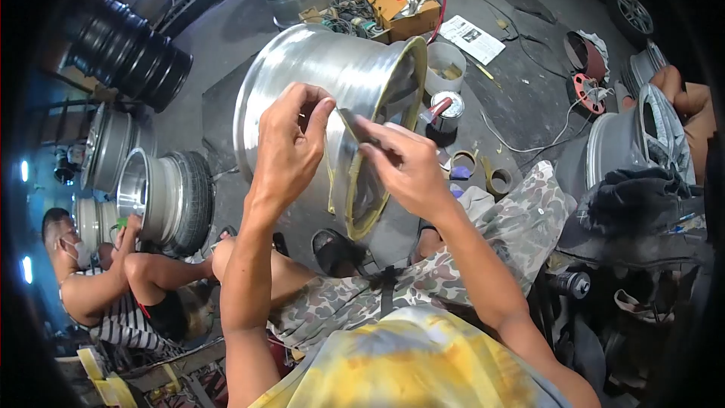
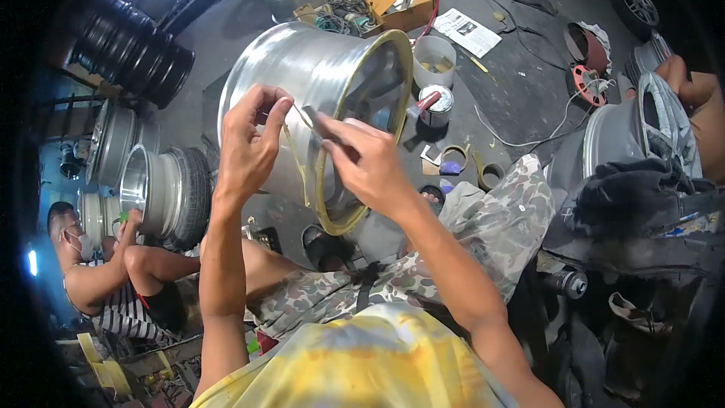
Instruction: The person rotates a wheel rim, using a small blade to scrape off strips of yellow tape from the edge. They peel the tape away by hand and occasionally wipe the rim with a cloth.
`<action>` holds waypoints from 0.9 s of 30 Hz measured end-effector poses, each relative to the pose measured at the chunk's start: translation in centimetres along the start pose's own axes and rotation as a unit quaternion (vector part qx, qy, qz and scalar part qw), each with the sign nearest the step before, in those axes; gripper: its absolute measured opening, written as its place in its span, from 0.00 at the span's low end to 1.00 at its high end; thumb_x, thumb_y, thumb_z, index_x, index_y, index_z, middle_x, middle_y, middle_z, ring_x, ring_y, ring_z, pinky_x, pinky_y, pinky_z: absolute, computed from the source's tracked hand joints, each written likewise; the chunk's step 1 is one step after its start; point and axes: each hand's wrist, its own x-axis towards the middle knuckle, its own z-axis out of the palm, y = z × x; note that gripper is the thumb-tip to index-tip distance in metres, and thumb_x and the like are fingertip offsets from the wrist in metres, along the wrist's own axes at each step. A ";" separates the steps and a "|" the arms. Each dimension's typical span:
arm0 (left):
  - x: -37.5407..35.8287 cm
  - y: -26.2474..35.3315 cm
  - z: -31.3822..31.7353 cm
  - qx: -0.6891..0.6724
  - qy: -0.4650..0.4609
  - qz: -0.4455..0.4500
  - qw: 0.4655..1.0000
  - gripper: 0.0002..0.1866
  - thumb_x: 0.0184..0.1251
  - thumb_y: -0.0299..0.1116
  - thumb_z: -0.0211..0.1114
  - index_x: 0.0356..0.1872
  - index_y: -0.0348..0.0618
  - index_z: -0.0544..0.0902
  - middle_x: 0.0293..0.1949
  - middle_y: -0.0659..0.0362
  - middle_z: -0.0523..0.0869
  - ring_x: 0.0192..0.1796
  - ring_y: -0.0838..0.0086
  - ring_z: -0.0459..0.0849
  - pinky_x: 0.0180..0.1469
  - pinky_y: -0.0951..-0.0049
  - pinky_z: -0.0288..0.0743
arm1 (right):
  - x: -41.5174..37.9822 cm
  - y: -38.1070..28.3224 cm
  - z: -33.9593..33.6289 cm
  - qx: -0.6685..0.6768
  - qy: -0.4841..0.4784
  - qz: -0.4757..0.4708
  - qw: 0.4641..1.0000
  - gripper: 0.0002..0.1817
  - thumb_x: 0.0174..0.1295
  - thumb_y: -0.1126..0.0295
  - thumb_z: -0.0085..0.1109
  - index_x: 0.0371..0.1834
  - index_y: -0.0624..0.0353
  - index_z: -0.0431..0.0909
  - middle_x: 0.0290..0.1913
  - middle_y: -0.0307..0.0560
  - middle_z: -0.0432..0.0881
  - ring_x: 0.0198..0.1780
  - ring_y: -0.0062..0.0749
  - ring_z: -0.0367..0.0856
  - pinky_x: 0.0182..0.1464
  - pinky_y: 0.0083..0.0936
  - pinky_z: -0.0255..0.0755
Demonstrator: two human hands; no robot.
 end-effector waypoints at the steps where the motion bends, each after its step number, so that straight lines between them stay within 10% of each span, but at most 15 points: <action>1: -0.2 -0.1 -0.4 0.000 0.002 -0.004 1.000 0.06 0.77 0.25 0.68 0.43 0.31 0.84 0.34 0.51 0.86 0.32 0.69 0.84 0.38 0.68 0.77 | -0.7 0.2 -0.8 0.009 0.005 0.026 1.000 0.22 0.71 0.78 0.67 0.68 0.62 0.84 0.34 0.47 0.81 0.30 0.26 0.79 0.35 0.27 0.74; 27: -1.3 -1.1 -1.6 -0.046 0.035 -0.026 0.998 0.10 0.83 0.32 0.67 0.47 0.34 0.85 0.36 0.64 0.85 0.38 0.83 0.80 0.44 0.77 0.77 | -5.6 0.5 -0.9 -0.053 -0.008 0.010 0.999 0.27 0.68 0.85 0.66 0.71 0.59 0.83 0.31 0.48 0.74 0.27 0.29 0.71 0.31 0.28 0.69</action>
